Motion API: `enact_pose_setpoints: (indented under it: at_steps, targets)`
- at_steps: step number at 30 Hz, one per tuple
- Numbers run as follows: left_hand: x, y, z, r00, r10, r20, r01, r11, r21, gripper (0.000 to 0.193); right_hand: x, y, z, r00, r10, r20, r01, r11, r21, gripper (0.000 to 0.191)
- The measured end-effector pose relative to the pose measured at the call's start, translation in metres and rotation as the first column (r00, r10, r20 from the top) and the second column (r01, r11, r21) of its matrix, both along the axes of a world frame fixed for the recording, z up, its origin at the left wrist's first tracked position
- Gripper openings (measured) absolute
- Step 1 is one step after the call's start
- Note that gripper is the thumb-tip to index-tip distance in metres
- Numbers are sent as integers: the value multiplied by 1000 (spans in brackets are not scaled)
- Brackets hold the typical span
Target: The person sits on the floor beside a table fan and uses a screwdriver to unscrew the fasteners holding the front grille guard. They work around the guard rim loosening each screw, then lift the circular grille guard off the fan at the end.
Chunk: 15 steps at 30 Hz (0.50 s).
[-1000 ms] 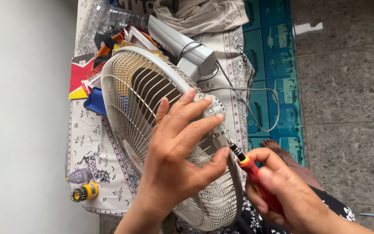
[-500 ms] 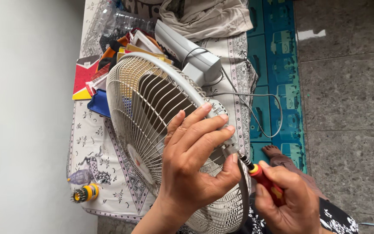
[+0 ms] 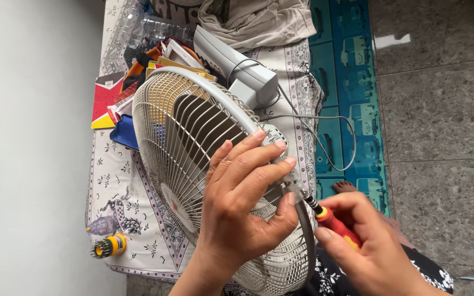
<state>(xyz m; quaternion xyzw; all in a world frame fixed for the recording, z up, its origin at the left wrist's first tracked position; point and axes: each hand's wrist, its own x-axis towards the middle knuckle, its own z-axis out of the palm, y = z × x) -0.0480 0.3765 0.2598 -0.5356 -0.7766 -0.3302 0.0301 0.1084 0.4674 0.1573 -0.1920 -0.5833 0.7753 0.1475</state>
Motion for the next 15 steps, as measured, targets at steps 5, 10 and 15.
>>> enact_pose_setpoints:
  at_steps: [5, 10, 15]
  targets:
    - [0, 0, -1, 1000, -3, -10, 3, 1000, 4, 31, 8, 13, -14, 968, 232, 101, -107, 738, -667, 21]
    - [1, 0, 0, 1000, 3, -14, -3, 1000, 6, 32, 10, 8, -13, 988, 121, 92, -71, 905, -420, 19]
    - [1, 0, 0, 1000, -3, -7, 3, 1000, 10, 32, 3, -3, 9, 987, -138, 83, 104, 940, 326, 18]
